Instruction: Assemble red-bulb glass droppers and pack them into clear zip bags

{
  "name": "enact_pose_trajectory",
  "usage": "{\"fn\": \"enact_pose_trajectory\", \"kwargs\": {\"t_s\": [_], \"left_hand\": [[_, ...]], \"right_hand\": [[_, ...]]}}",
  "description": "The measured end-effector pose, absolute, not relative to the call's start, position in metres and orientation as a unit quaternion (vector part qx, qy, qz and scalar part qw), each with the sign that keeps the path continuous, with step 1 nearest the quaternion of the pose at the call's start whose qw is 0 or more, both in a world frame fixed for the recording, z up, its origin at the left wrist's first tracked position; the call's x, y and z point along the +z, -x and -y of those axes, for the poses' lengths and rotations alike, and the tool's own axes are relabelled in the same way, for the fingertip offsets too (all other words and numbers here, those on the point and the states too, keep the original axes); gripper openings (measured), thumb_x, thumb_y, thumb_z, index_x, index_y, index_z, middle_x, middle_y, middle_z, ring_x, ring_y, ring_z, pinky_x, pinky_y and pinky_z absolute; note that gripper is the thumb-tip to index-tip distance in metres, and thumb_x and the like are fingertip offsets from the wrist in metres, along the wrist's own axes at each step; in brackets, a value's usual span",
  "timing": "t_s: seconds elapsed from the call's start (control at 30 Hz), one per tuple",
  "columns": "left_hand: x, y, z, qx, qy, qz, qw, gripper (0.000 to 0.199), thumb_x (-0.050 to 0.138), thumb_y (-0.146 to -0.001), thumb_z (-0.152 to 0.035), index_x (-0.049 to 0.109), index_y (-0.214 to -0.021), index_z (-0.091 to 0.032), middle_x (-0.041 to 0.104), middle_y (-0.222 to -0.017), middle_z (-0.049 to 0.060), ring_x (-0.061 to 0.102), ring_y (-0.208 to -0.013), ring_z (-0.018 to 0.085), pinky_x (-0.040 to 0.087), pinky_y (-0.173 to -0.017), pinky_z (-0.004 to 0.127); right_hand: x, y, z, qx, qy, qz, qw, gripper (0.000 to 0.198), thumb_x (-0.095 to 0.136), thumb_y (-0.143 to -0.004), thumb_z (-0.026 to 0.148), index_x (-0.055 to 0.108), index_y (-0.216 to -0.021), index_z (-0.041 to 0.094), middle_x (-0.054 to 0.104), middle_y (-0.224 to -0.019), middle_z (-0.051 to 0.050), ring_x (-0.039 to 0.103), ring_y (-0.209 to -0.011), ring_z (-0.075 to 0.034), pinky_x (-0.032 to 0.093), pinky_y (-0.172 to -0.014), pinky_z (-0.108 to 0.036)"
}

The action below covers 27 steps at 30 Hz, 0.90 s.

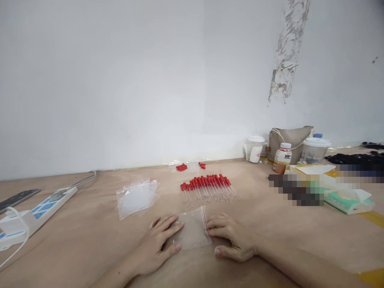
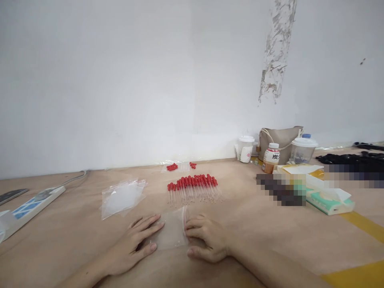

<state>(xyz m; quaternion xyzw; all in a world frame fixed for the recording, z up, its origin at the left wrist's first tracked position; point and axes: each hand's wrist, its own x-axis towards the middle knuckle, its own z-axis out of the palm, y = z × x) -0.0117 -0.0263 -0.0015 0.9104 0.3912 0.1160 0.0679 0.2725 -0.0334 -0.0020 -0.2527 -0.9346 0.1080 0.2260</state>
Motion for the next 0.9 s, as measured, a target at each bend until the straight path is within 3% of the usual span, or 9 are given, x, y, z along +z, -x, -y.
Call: {"fn": "enact_pose_trajectory", "kwargs": {"t_s": [0.17, 0.33, 0.47, 0.53, 0.6, 0.7, 0.9], "left_hand": [[0.003, 0.017, 0.024, 0.105, -0.911, -0.392, 0.080, 0.043, 0.039, -0.087, -0.043, 0.032, -0.129, -0.036, 0.035, -0.136, 0.003, 0.030, -0.123, 0.025, 0.015, -0.100, 0.055], [0.007, 0.024, 0.020, 0.102, -0.908, -0.388, 0.117, 0.048, 0.041, -0.085, -0.044, 0.026, -0.131, -0.036, 0.036, -0.135, 0.001, 0.031, -0.124, 0.023, 0.009, -0.101, 0.055], [0.005, 0.026, 0.018, 0.112, -0.905, -0.391, 0.122, 0.046, 0.043, -0.084, -0.045, 0.033, -0.128, -0.034, 0.037, -0.134, 0.001, 0.031, -0.124, 0.022, 0.014, -0.103, 0.051], [0.002, 0.024, 0.017, 0.123, -0.905, -0.390, 0.117, 0.045, 0.043, -0.084, -0.045, 0.037, -0.127, -0.033, 0.038, -0.134, 0.002, 0.032, -0.123, 0.022, 0.015, -0.103, 0.050], [0.001, 0.022, 0.015, 0.132, -0.906, -0.386, 0.114, 0.044, 0.045, -0.083, -0.045, 0.040, -0.126, -0.031, 0.039, -0.133, 0.003, 0.033, -0.123, 0.023, 0.016, -0.103, 0.050], [0.000, 0.020, 0.014, 0.149, -0.907, -0.379, 0.108, 0.042, 0.045, -0.084, -0.043, 0.043, -0.124, -0.030, 0.041, -0.132, 0.004, 0.032, -0.123, 0.024, 0.019, -0.102, 0.049], [0.002, 0.023, 0.017, 0.182, -0.907, -0.364, 0.108, 0.034, 0.042, -0.087, -0.035, 0.049, -0.119, -0.028, 0.044, -0.129, 0.003, 0.034, -0.122, 0.024, 0.024, -0.102, 0.046]], "right_hand": [[0.009, -0.274, 0.026, 0.081, 0.254, 0.950, 0.162, 0.041, 0.057, -0.068, 0.050, 0.060, -0.103, 0.028, 0.043, -0.126, -0.007, 0.041, -0.111, -0.024, 0.024, -0.095, -0.044], [-0.001, -0.277, 0.024, 0.112, 0.254, 0.942, 0.187, 0.044, 0.057, -0.068, 0.049, 0.057, -0.109, 0.031, 0.032, -0.135, -0.007, 0.033, -0.120, -0.026, 0.018, -0.098, -0.047], [-0.007, -0.280, 0.010, 0.200, 0.289, 0.899, 0.263, 0.030, 0.052, -0.075, 0.044, 0.066, -0.090, 0.022, 0.049, -0.120, -0.008, 0.048, -0.106, -0.021, 0.035, -0.089, -0.034], [-0.003, -0.277, -0.008, 0.215, 0.371, 0.848, 0.311, 0.027, 0.048, -0.079, 0.038, 0.066, -0.075, 0.018, 0.061, -0.095, -0.007, 0.057, -0.084, -0.016, 0.042, -0.075, -0.028], [0.006, -0.266, -0.031, 0.176, 0.485, 0.782, 0.351, 0.021, 0.050, -0.076, 0.032, 0.061, -0.068, 0.016, 0.062, -0.069, -0.003, 0.057, -0.065, -0.013, 0.042, -0.062, -0.024], [0.019, -0.241, -0.066, 0.101, 0.622, 0.688, 0.360, 0.010, 0.055, -0.069, 0.024, 0.055, -0.074, 0.015, 0.062, -0.074, -0.004, 0.057, -0.070, -0.014, 0.041, -0.062, -0.022], [0.027, -0.200, -0.105, 0.094, 0.683, 0.649, 0.322, 0.036, 0.053, -0.063, 0.007, 0.049, -0.100, 0.008, 0.061, -0.088, -0.016, 0.059, -0.083, -0.024, 0.042, -0.063, -0.028]]}}
